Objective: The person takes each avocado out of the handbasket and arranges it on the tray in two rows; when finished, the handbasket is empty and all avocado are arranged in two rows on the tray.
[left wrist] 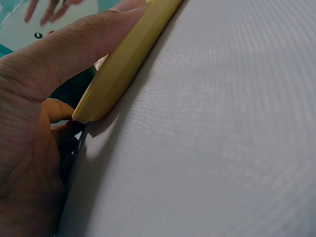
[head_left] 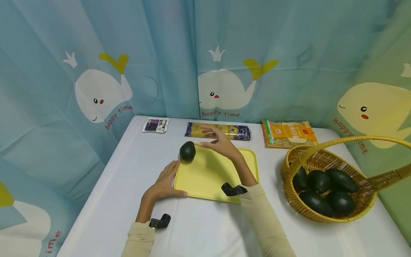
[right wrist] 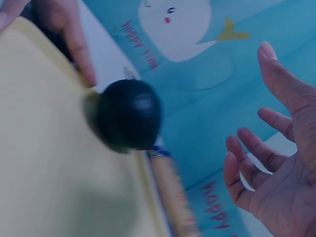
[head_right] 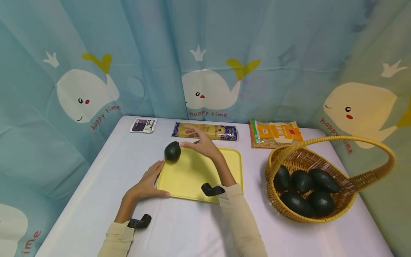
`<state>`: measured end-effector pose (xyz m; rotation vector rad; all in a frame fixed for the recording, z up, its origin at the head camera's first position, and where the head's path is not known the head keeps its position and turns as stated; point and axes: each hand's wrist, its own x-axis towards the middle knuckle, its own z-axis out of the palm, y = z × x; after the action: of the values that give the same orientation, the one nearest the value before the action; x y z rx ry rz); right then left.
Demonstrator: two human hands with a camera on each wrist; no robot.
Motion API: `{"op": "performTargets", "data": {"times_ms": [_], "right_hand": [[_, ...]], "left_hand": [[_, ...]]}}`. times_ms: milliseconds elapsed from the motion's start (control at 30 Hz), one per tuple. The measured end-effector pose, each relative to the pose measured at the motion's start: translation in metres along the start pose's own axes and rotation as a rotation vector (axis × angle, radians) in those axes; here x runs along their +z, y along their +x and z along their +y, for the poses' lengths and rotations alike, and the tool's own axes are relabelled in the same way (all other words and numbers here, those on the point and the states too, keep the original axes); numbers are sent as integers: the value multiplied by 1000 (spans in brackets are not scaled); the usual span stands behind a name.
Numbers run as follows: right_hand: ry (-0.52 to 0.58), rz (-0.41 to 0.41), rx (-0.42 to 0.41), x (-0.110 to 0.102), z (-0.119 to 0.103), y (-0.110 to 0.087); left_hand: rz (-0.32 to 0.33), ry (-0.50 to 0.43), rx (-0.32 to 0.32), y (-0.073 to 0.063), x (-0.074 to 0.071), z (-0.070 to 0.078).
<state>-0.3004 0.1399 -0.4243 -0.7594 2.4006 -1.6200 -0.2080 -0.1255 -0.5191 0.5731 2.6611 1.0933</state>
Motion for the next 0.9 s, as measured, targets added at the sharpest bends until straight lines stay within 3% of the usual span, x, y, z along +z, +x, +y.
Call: {"op": "performTargets", "data": {"times_ms": [233, 467, 900], "right_hand": [[-3, 32, -48, -26, -27, -22], [-46, 32, -64, -50, -43, -56], [-72, -48, -142, -82, -59, -127]], "left_hand": [[14, -24, 21, 0, 0, 0], [14, -7, 16, 1, 2, -4], [5, 0, 1, 1, 2, -3]]}}
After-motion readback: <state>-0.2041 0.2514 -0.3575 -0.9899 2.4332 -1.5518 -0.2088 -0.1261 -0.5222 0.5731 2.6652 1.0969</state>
